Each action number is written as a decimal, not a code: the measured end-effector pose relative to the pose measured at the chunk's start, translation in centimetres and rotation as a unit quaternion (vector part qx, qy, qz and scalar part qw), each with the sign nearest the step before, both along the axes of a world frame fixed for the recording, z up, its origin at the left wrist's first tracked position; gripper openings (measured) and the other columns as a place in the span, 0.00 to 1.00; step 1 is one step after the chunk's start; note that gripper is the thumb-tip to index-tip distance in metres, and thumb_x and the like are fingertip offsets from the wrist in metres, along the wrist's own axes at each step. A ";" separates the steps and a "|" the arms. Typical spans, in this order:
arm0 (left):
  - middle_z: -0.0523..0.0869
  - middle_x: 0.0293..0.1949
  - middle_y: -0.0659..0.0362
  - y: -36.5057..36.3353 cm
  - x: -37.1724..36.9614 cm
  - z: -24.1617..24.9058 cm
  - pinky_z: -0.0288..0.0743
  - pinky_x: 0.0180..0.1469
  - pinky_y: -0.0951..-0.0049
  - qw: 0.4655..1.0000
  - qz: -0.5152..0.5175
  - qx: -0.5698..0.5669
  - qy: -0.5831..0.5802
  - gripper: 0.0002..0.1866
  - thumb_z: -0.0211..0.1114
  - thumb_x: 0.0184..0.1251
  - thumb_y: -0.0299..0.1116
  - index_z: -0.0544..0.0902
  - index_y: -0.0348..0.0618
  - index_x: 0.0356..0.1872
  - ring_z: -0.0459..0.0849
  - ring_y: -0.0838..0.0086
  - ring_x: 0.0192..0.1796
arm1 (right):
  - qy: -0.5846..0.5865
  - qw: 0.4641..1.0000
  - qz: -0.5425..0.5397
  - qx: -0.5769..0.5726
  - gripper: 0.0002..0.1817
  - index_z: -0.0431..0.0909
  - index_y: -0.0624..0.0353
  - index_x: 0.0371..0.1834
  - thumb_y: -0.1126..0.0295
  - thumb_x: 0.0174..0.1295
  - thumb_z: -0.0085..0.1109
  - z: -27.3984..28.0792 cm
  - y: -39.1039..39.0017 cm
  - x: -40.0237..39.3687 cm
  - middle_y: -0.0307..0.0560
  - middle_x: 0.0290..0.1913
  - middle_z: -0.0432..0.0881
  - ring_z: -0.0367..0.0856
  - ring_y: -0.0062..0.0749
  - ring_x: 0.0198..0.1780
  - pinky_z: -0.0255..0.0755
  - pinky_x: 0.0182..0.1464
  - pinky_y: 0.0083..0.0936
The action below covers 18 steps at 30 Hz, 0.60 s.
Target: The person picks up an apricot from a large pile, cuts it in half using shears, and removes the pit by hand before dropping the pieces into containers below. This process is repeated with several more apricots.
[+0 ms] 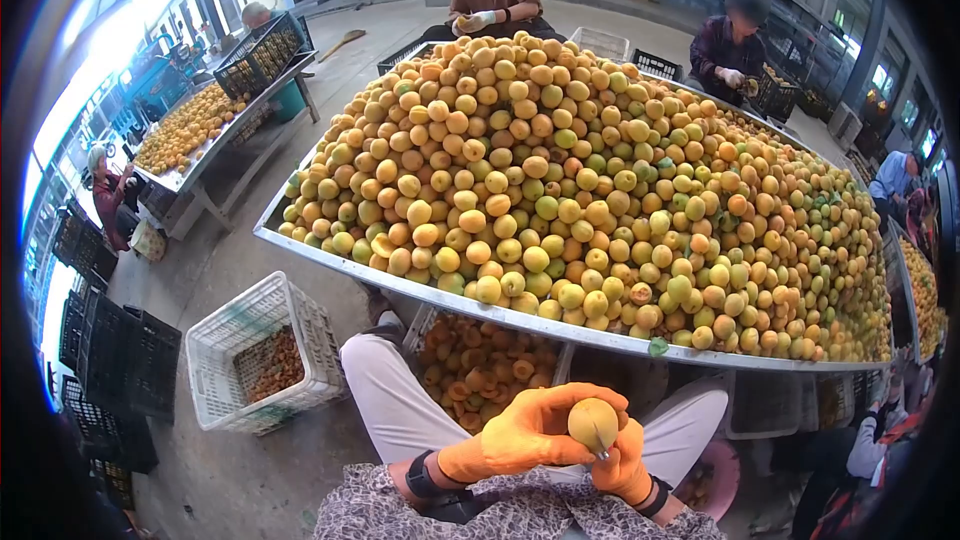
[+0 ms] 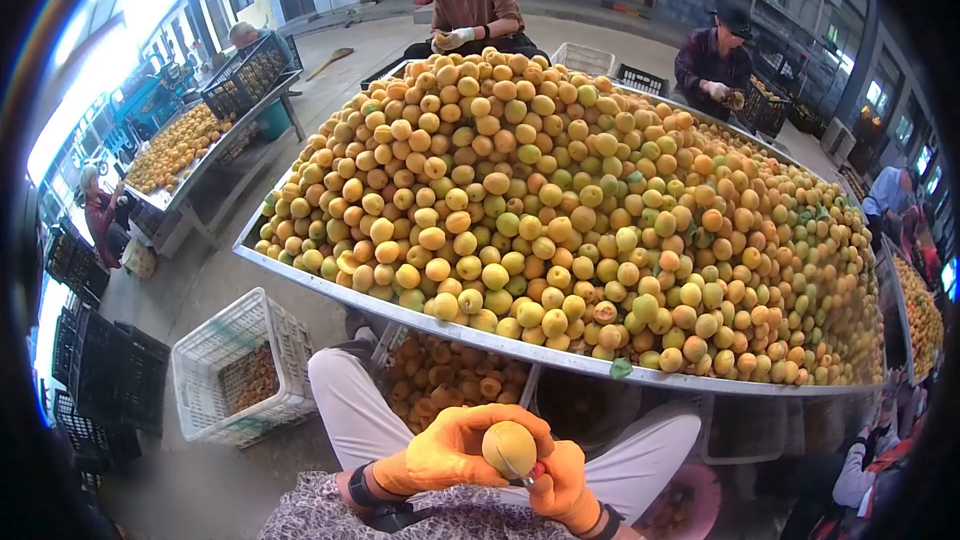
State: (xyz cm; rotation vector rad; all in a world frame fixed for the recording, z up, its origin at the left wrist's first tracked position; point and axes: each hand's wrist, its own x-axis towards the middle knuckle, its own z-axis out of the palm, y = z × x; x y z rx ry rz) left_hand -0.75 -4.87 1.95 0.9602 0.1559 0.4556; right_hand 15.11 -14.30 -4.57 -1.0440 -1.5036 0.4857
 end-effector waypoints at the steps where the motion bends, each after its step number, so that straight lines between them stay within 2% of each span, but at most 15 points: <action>1: 0.81 0.51 0.59 -0.2 -0.1 0.0 0.74 0.59 0.71 0.998 -0.007 -0.053 0.026 0.30 0.74 0.56 0.24 0.75 0.36 0.61 0.80 0.73 0.54 | -0.003 1.000 0.001 0.000 0.26 0.79 0.63 0.38 0.48 0.72 0.42 0.1 -0.1 0.1 0.49 0.23 0.75 0.75 0.44 0.20 0.67 0.24 0.32; 3: 0.83 0.50 0.57 -0.3 -0.2 0.0 0.75 0.57 0.69 0.999 0.028 -0.042 0.016 0.31 0.75 0.55 0.25 0.75 0.39 0.62 0.81 0.70 0.53 | -0.014 0.998 0.004 -0.061 0.26 0.78 0.62 0.34 0.49 0.72 0.42 0.0 -0.6 0.5 0.49 0.22 0.75 0.75 0.45 0.20 0.67 0.24 0.33; 4: 0.82 0.51 0.55 0.5 -0.6 0.3 0.76 0.55 0.68 0.991 0.052 0.120 0.036 0.31 0.76 0.52 0.24 0.75 0.36 0.61 0.82 0.69 0.53 | -0.014 0.998 0.008 -0.061 0.26 0.78 0.62 0.34 0.49 0.72 0.42 -0.3 -0.9 0.7 0.49 0.22 0.75 0.75 0.45 0.20 0.67 0.24 0.33; 5: 0.82 0.53 0.52 1.1 -0.8 0.6 0.78 0.54 0.68 0.956 0.073 0.278 0.057 0.32 0.76 0.49 0.23 0.76 0.33 0.60 0.82 0.68 0.52 | -0.019 0.997 0.014 -0.079 0.26 0.77 0.62 0.32 0.48 0.72 0.42 -0.8 -1.2 0.9 0.48 0.20 0.73 0.74 0.45 0.19 0.66 0.23 0.33; 6: 0.83 0.51 0.51 1.4 -0.8 1.0 0.78 0.53 0.66 0.935 0.103 0.331 0.080 0.32 0.78 0.45 0.23 0.78 0.36 0.57 0.83 0.63 0.52 | -0.023 0.995 0.020 -0.097 0.27 0.76 0.62 0.31 0.48 0.72 0.42 -1.0 -1.4 0.9 0.47 0.19 0.72 0.73 0.44 0.18 0.65 0.23 0.33; 7: 0.83 0.51 0.51 1.6 -0.9 1.1 0.78 0.53 0.66 0.934 0.103 0.331 0.081 0.32 0.78 0.45 0.23 0.78 0.36 0.57 0.83 0.63 0.52 | -0.023 0.995 0.021 -0.097 0.27 0.76 0.62 0.31 0.48 0.72 0.42 -0.9 -1.5 0.8 0.47 0.19 0.72 0.73 0.44 0.18 0.65 0.23 0.33; 9: 0.83 0.49 0.50 2.1 -1.0 1.1 0.79 0.51 0.64 0.863 0.173 0.466 0.089 0.33 0.80 0.39 0.24 0.80 0.41 0.54 0.84 0.57 0.50 | -0.004 0.988 0.021 -0.155 0.28 0.74 0.61 0.28 0.45 0.72 0.42 -0.5 -1.9 0.5 0.47 0.17 0.69 0.70 0.43 0.17 0.63 0.22 0.31; 10: 0.83 0.48 0.50 2.3 -1.0 1.2 0.79 0.50 0.64 0.843 0.196 0.493 0.091 0.33 0.81 0.36 0.26 0.81 0.43 0.52 0.84 0.54 0.49 | -0.001 0.987 0.019 -0.157 0.28 0.74 0.61 0.28 0.45 0.72 0.42 -0.5 -2.0 0.4 0.47 0.17 0.69 0.70 0.43 0.17 0.63 0.22 0.31; 11: 0.83 0.48 0.50 2.5 -1.1 1.3 0.79 0.50 0.64 0.844 0.194 0.492 0.092 0.33 0.81 0.36 0.26 0.81 0.43 0.52 0.84 0.54 0.49 | 0.012 0.985 0.023 -0.172 0.29 0.74 0.61 0.28 0.44 0.71 0.44 -0.3 -2.0 0.4 0.47 0.17 0.68 0.70 0.41 0.17 0.62 0.22 0.31; 13: 0.83 0.48 0.51 3.1 -1.3 1.1 0.79 0.49 0.63 0.806 0.204 0.542 0.120 0.34 0.81 0.35 0.26 0.81 0.43 0.52 0.84 0.54 0.49 | 0.028 0.981 0.026 -0.192 0.30 0.74 0.62 0.28 0.43 0.70 0.45 0.1 -2.0 0.5 0.47 0.17 0.68 0.69 0.39 0.17 0.62 0.22 0.30; 14: 0.83 0.48 0.50 3.5 -1.2 0.4 0.79 0.49 0.63 0.804 0.209 0.541 0.135 0.33 0.81 0.36 0.26 0.81 0.43 0.51 0.83 0.53 0.49 | 0.036 0.969 0.022 -0.242 0.30 0.73 0.62 0.28 0.42 0.69 0.47 0.5 -1.9 0.8 0.47 0.17 0.68 0.69 0.37 0.17 0.62 0.22 0.30; 15: 0.84 0.47 0.53 4.2 -1.2 -0.1 0.79 0.49 0.66 0.818 0.197 0.514 0.167 0.30 0.79 0.41 0.25 0.81 0.42 0.52 0.85 0.62 0.48 | 0.043 0.956 0.018 -0.288 0.31 0.72 0.62 0.27 0.41 0.69 0.49 1.0 -1.8 1.1 0.47 0.17 0.68 0.68 0.36 0.17 0.62 0.23 0.30; 16: 0.84 0.46 0.55 4.9 -1.2 -1.6 0.79 0.50 0.69 0.867 0.190 0.427 0.174 0.29 0.78 0.44 0.24 0.81 0.41 0.52 0.84 0.67 0.48 | 0.069 0.949 0.015 -0.307 0.28 0.71 0.62 0.25 0.45 0.68 0.53 1.9 -1.8 1.5 0.44 0.16 0.68 0.66 0.30 0.16 0.60 0.22 0.28; 17: 0.84 0.45 0.58 5.4 -1.2 -2.6 0.78 0.50 0.72 0.906 0.182 0.338 0.179 0.27 0.77 0.47 0.24 0.80 0.40 0.53 0.83 0.73 0.48 | 0.069 0.951 0.014 -0.303 0.28 0.71 0.62 0.25 0.45 0.68 0.53 1.8 -2.1 1.9 0.44 0.16 0.68 0.66 0.30 0.16 0.60 0.22 0.28; 18: 0.83 0.44 0.62 5.5 -1.2 -2.6 0.76 0.51 0.79 0.960 0.159 0.173 0.152 0.24 0.72 0.55 0.25 0.79 0.37 0.55 0.80 0.81 0.48 | 0.164 0.959 0.000 -0.232 0.25 0.71 0.62 0.26 0.49 0.67 0.56 1.6 -2.6 2.3 0.42 0.17 0.68 0.65 0.27 0.18 0.59 0.22 0.26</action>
